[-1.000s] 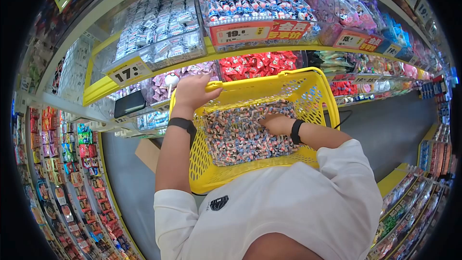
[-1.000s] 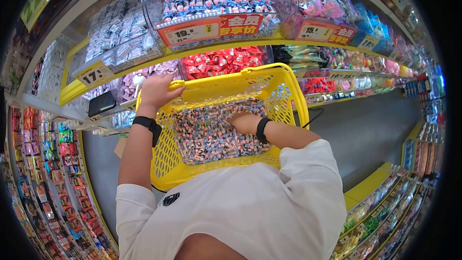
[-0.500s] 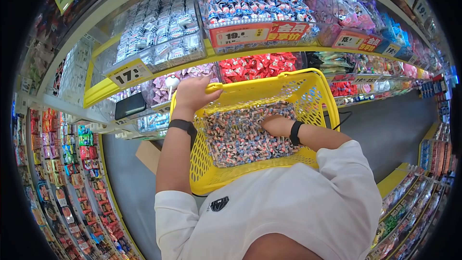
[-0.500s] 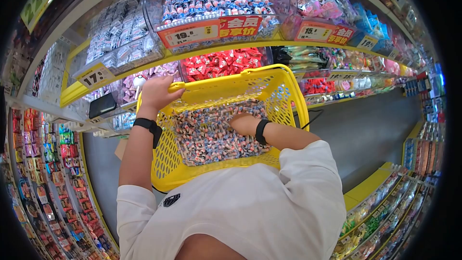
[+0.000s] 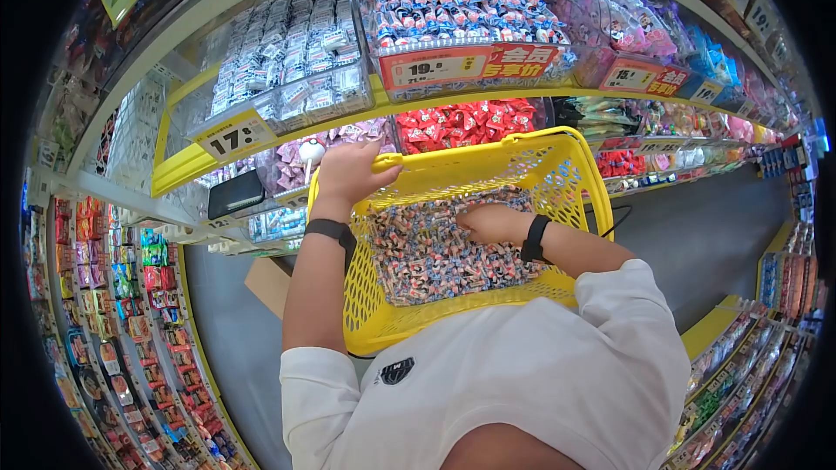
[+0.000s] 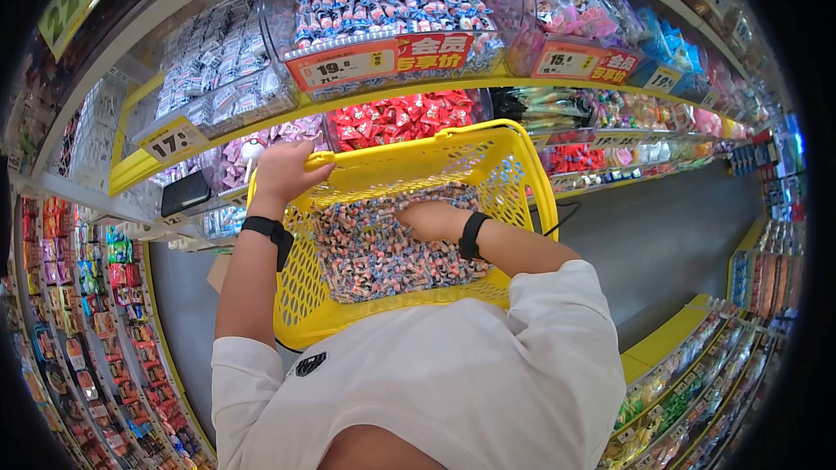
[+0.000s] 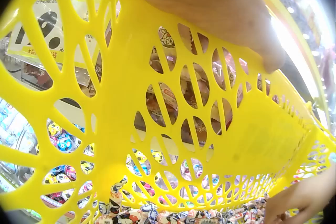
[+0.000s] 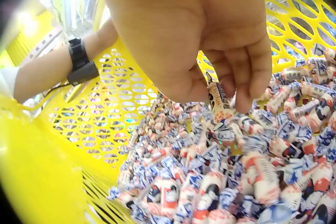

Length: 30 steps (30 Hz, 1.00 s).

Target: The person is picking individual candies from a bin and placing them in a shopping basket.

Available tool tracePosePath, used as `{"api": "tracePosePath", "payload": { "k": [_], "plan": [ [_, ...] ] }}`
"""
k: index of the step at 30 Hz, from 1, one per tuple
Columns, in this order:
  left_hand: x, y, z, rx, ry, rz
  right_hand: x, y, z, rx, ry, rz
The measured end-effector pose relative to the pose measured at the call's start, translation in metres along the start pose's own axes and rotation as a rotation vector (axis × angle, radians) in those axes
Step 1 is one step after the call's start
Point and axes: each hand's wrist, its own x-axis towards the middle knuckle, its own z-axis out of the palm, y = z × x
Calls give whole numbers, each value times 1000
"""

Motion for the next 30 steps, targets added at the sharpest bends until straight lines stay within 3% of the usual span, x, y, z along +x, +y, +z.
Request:
{"api": "tracePosePath", "payload": {
  "k": [6,15,21,24,27,30],
  "plan": [
    [0,0,0,49,5,18,9,-18,-35,218,19,21],
    [1,2,-3,30,5,20,-13,-74,-134,300,417,-235],
    [1,1,-2,-16,-3,7,-45,-114,-210,521,361,-234],
    [1,0,-1,26,23,27,-49,-121,-233,637,483,-286],
    [1,1,-3,17,17,20,-51,-120,-265,652,456,-298],
    [1,1,-2,29,19,30,-39,-108,-292,527,614,-335]
  ]
}}
